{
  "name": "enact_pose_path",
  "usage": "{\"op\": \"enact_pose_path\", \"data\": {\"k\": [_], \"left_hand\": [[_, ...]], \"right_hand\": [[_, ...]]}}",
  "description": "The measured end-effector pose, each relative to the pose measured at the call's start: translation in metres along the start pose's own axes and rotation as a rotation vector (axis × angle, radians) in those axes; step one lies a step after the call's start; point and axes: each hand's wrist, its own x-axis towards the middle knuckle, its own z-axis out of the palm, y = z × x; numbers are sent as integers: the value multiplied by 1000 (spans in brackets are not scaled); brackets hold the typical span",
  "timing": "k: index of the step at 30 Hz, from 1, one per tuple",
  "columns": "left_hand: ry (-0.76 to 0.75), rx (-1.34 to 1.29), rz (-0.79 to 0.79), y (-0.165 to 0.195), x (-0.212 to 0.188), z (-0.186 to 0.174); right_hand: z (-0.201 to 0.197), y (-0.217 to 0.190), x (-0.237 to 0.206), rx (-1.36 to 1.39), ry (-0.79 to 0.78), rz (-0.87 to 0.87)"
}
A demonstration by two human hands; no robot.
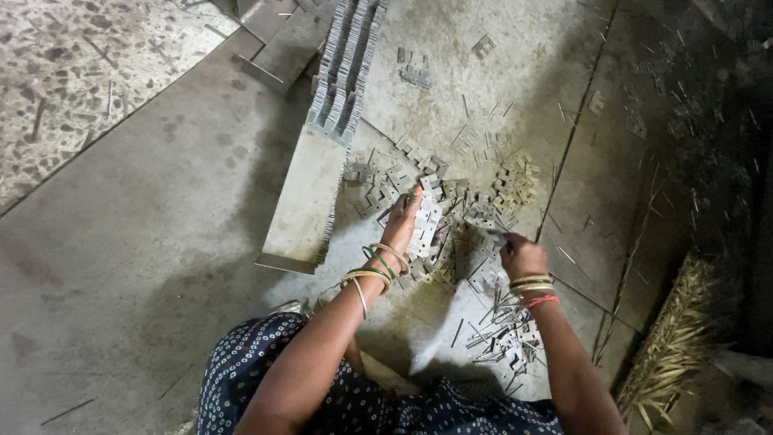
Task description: The person sits on the floor and repeatedly picks up small metal pieces, inserts them into a metal tray, and stacks the assembled units. The person handles the pieces by hand and places the finished stacks into the tray.
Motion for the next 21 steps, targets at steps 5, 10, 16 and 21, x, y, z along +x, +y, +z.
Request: {"op": "enact_pose_path", "data": {"k": [5, 10, 16, 21], "left_hand": [[15, 28, -46, 0, 2, 0], [-42, -49, -57, 7, -3, 3], [-48, -79, -84, 19, -11, 4], [-59, -150, -42, 18, -10, 3]], "right_hand": [[-33, -29, -2, 1224, -174, -36], [-5, -61, -10, 387, -80, 23], [36, -74, -16, 139, -32, 18], [36, -64, -18, 271, 5, -19]]}}
